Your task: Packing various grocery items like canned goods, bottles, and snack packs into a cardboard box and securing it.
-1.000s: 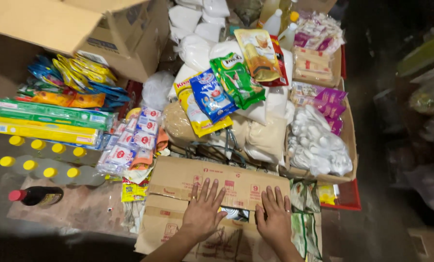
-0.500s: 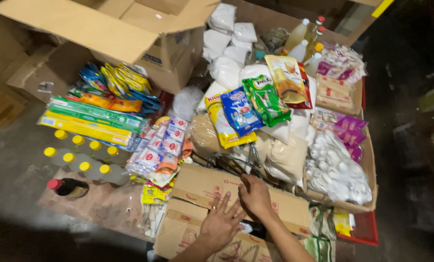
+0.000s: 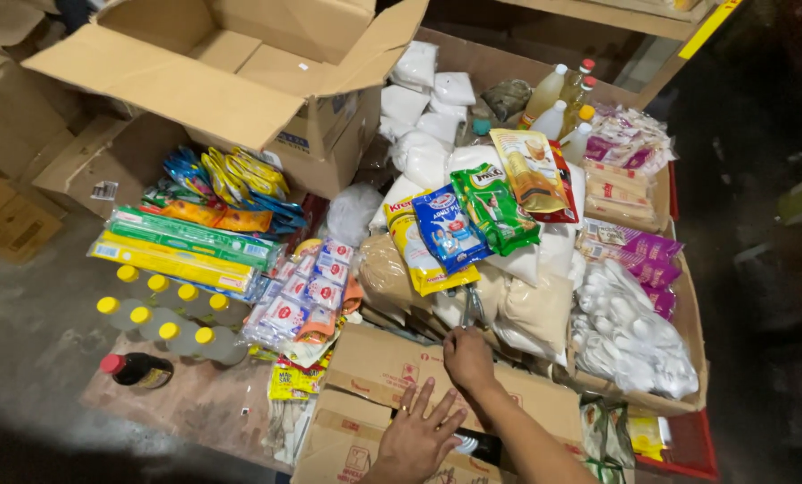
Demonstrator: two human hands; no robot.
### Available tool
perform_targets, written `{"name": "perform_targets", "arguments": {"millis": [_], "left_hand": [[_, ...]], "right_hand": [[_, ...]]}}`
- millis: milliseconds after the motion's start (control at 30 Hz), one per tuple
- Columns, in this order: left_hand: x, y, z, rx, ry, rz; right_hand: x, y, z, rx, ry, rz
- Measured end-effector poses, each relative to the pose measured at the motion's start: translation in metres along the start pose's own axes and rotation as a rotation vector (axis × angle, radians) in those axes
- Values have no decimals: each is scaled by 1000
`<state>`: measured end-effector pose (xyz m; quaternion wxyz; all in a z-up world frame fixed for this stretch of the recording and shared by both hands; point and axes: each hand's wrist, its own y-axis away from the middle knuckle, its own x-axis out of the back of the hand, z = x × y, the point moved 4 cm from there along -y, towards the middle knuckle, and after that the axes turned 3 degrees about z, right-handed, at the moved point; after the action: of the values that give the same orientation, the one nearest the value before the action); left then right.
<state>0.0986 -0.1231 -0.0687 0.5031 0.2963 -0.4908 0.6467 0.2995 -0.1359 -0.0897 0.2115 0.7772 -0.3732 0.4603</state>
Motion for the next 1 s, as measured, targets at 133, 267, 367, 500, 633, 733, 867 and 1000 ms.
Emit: {"name": "perform_targets", "arguments": {"millis": [133,267,367,500,633,733,867,1000], "left_hand": [[8,-3,0,30,28,-56],[6,-4,0,44,51,-102],[5,-4,1,52,48,-81],[6,-5,-1,60,37,-87],[8,-5,2,79,62,-105],[15,-6,2,63,55,-69],[14,-8,3,78,45,-123],[10,-11,3,95,25,-228]], "right_hand": [[4,6,0,82,-71,157],[13,9,-6,27,-103,56],[17,11,-7,-110,-214,-60],[12,13,-4,154,-256,170],[2,19,8,110,-257,163],[4,24,11,9,-298,173],[9,40,3,-106,-400,120],[5,59,6,-131,-641,189]]}}
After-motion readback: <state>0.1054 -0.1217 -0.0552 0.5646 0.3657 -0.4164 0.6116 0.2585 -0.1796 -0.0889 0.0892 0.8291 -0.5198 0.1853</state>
